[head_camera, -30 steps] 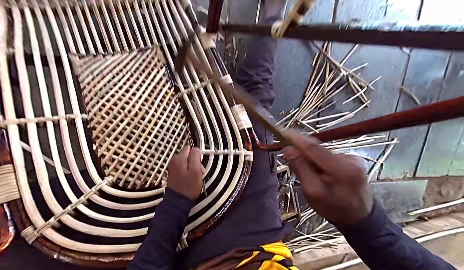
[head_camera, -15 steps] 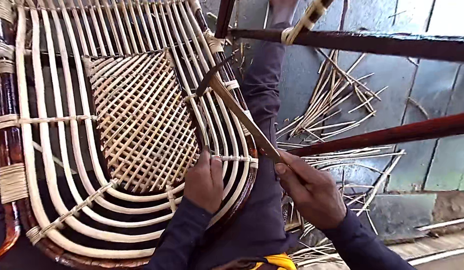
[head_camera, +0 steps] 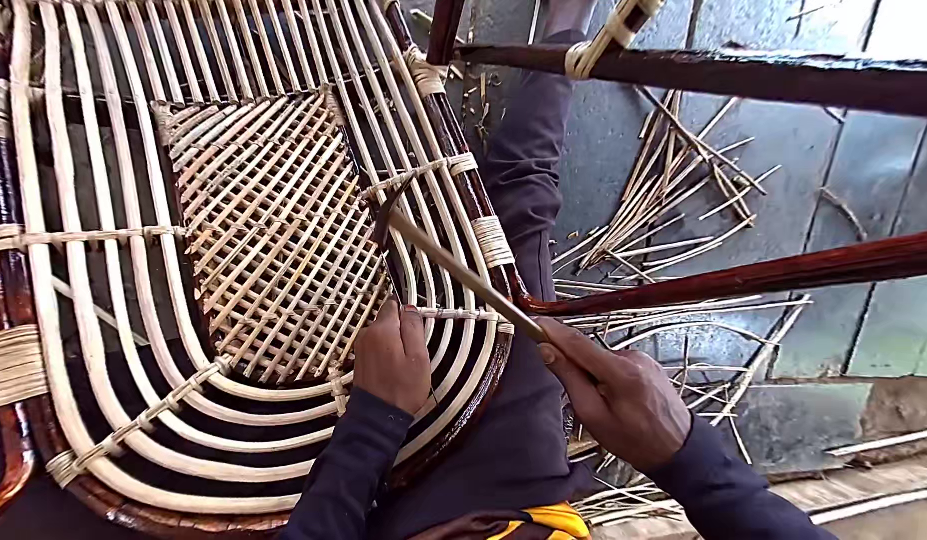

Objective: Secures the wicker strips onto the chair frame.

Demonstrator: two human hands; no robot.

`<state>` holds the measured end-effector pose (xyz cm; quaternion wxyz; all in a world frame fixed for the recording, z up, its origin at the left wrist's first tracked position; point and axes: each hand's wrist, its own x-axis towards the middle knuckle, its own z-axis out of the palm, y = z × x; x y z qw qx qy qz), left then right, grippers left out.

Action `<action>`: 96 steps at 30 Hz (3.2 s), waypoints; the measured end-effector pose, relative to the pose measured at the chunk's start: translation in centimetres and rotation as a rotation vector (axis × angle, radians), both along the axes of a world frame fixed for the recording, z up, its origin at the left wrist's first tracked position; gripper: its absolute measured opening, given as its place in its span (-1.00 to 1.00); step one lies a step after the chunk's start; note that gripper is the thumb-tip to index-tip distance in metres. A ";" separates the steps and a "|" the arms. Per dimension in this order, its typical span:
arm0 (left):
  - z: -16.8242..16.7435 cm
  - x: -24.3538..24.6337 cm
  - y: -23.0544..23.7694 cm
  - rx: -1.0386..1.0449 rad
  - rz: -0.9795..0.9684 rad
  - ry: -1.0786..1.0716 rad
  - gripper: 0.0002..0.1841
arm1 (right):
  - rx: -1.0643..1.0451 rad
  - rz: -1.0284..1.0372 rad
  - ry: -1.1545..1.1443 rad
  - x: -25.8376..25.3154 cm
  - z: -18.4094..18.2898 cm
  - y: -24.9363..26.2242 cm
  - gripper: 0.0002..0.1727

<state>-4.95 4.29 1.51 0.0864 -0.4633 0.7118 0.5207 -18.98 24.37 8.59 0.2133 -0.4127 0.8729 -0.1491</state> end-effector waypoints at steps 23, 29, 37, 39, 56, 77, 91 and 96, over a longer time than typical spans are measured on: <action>1.7 0.8 -2.9 0.741 0.560 0.313 -0.65 | -0.142 -0.226 -0.202 -0.2 0.3 -0.5 -0.54; 2.4 -0.8 -3.6 0.065 0.072 0.254 -0.49 | -0.146 -0.242 -0.269 0.5 -1.2 -0.4 -0.54; -1.3 -0.6 -2.6 0.005 -0.005 0.051 -0.48 | -0.108 -0.224 -0.253 0.5 -1.5 -0.3 -0.54; -1.3 -0.8 -2.7 0.010 0.000 0.053 -0.47 | -0.110 -0.212 -0.221 0.4 -1.7 -0.4 -0.54; -1.4 -0.9 -2.0 0.042 0.025 0.063 -0.51 | 0.084 0.003 0.064 -1.3 0.1 -2.5 -0.48; -1.9 -2.1 -4.3 -0.095 -0.083 0.034 -0.49 | -0.138 -0.163 -0.115 0.2 -2.5 -2.4 -0.53; -3.2 -1.7 -3.9 -0.047 -0.009 0.114 -0.48 | -0.050 -0.074 -0.034 0.4 -2.6 -2.0 -0.51; -2.9 -2.0 -3.6 -0.020 -0.027 0.059 -0.44 | 0.050 -0.048 0.005 0.4 -2.3 -2.2 -0.50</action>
